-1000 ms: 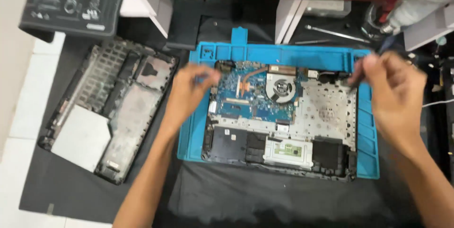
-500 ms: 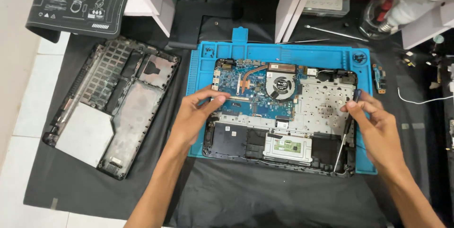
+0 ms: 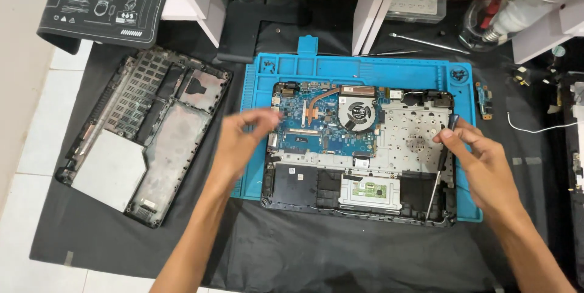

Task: The person disassembles a laptop by removing the back cover and placing it aside. They then use a screwdriver to remove screws from the motherboard and cooling fan, detach the fan, and transfer it to the laptop cover. The person continues to unscrew and remove additional components from the motherboard.

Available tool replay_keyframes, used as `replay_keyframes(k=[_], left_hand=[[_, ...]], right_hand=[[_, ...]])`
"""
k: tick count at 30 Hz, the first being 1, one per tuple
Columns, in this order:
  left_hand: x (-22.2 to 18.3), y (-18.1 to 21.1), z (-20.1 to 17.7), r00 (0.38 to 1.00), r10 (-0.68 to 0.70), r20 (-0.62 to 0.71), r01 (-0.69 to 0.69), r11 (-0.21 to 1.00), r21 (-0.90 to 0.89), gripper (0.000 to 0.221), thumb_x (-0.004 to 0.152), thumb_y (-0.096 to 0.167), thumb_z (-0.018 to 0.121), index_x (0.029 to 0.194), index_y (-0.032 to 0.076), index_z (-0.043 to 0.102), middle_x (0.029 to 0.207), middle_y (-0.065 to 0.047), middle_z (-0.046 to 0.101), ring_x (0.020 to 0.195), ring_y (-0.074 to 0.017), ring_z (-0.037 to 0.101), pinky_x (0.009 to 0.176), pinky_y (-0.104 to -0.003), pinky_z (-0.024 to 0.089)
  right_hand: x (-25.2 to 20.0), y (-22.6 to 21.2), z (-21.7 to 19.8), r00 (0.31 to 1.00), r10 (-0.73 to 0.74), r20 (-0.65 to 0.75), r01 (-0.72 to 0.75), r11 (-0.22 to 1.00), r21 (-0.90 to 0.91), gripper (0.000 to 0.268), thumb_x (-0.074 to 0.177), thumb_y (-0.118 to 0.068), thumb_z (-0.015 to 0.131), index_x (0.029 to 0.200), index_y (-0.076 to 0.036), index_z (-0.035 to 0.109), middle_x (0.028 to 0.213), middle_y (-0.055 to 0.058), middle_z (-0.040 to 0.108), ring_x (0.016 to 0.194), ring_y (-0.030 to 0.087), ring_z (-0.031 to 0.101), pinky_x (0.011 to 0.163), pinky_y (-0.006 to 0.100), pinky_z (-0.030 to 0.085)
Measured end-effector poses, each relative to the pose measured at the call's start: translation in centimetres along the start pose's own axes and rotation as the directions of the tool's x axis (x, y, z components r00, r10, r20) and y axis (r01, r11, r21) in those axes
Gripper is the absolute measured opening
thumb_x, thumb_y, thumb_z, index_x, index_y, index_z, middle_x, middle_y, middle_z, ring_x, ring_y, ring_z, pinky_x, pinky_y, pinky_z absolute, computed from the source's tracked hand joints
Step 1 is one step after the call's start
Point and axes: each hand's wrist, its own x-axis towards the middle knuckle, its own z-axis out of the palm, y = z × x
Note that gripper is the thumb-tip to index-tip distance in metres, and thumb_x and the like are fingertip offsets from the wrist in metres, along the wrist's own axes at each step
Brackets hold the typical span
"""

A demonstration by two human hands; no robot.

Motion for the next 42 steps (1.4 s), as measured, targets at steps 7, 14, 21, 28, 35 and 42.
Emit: replay_keyframes(k=[7,14,21,28,35,42], left_hand=[[9.7,0.6,1.0,0.817,0.577,0.014,-0.479,0.664,0.574,0.016,0.089,0.005,0.078,0.105,0.008,0.078,0.089,-0.012,0.068,0.073,-0.0226,0.065,0.067,-0.036,0.051],[14.0,-3.4,0.9,0.731,0.675,0.096,-0.524,0.466,0.713,0.022,0.074,-0.001,0.082,0.093,0.008,0.077,0.081,-0.011,0.062,0.079,-0.0300,0.061,0.069,-0.042,0.049],[13.0,0.2,-2.9,0.881,0.473,0.031,-0.454,0.822,0.344,0.031,0.093,-0.008,0.062,0.118,0.008,0.072,0.088,-0.004,0.067,0.076,-0.0095,0.061,0.068,-0.025,0.051],[11.4,4.1,1.2,0.800,0.546,0.251,-0.600,0.744,0.294,0.020,0.094,0.000,0.071,0.113,0.003,0.072,0.092,-0.005,0.071,0.081,-0.0157,0.065,0.072,-0.031,0.054],[15.2,-2.8,2.6,0.800,0.593,0.092,-0.425,0.452,0.784,0.030,0.074,0.006,0.083,0.099,0.005,0.065,0.101,-0.017,0.064,0.098,-0.0424,0.059,0.083,-0.052,0.046],[15.9,-3.7,2.9,0.804,0.593,0.046,-0.392,0.471,0.790,0.031,0.075,0.008,0.086,0.097,0.008,0.063,0.103,-0.015,0.060,0.102,-0.0396,0.057,0.083,-0.051,0.043]], right_hand=[[0.2,-0.9,-1.5,0.990,-0.142,0.022,0.142,0.990,0.021,0.027,0.108,-0.023,0.063,0.105,0.003,0.072,0.133,0.014,0.055,0.128,0.018,0.052,0.115,0.033,0.036],[-1.8,-5.0,-1.6,0.988,-0.155,-0.019,0.153,0.986,-0.072,0.028,0.109,-0.020,0.061,0.107,0.007,0.069,0.111,0.012,0.070,0.108,0.016,0.064,0.102,0.031,0.047],[-1.2,-7.5,-2.8,0.946,-0.322,0.030,0.323,0.943,-0.073,0.016,0.108,-0.006,0.062,0.119,0.005,0.066,0.105,0.013,0.067,0.096,0.018,0.069,0.096,0.033,0.056],[0.1,-14.3,4.3,0.778,-0.629,-0.006,0.627,0.775,0.081,0.023,0.113,0.006,0.059,0.132,0.001,0.048,0.115,0.014,0.066,0.106,0.024,0.074,0.099,0.032,0.064],[0.5,-14.9,6.5,0.698,-0.712,0.076,0.714,0.700,-0.013,0.026,0.110,0.011,0.056,0.132,0.004,0.043,0.112,0.021,0.066,0.106,0.029,0.073,0.095,0.034,0.063],[2.2,-13.3,6.1,0.762,-0.643,0.070,0.643,0.765,0.028,0.029,0.109,0.009,0.055,0.134,0.001,0.043,0.114,0.019,0.066,0.107,0.028,0.073,0.095,0.034,0.063]])
